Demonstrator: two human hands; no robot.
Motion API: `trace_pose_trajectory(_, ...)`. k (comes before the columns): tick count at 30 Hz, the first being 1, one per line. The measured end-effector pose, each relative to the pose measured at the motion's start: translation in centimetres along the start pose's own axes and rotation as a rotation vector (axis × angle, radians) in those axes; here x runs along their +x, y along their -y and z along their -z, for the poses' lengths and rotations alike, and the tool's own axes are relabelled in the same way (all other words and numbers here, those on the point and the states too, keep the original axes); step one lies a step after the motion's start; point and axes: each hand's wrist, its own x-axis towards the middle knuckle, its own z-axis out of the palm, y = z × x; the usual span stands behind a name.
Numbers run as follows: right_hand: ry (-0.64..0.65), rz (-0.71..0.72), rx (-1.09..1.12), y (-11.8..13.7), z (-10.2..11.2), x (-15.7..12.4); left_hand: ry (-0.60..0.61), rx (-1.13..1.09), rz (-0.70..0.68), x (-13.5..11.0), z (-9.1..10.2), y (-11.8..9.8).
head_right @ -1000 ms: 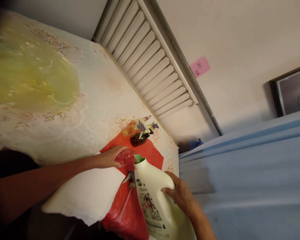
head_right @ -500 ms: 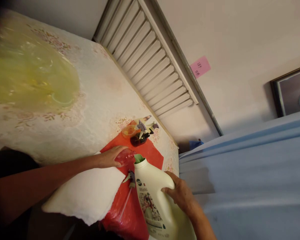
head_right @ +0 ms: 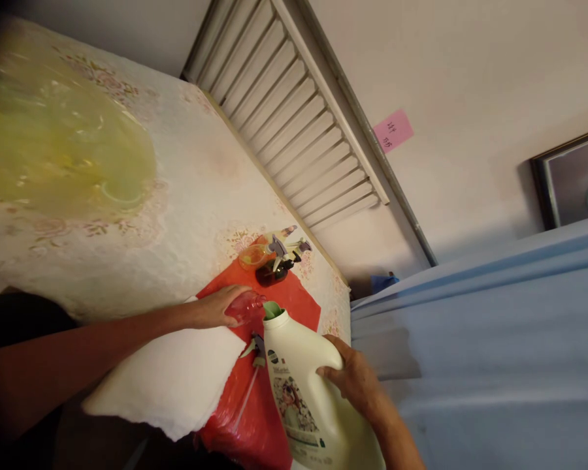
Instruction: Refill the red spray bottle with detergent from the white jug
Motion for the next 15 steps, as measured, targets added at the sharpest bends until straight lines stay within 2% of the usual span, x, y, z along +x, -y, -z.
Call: trace_pose_trajectory(15,0.002,-0.001,-0.003,0.1,0.0,-0.06,-0.011,-0.003,-0.023,0.12,0.0,0.17)
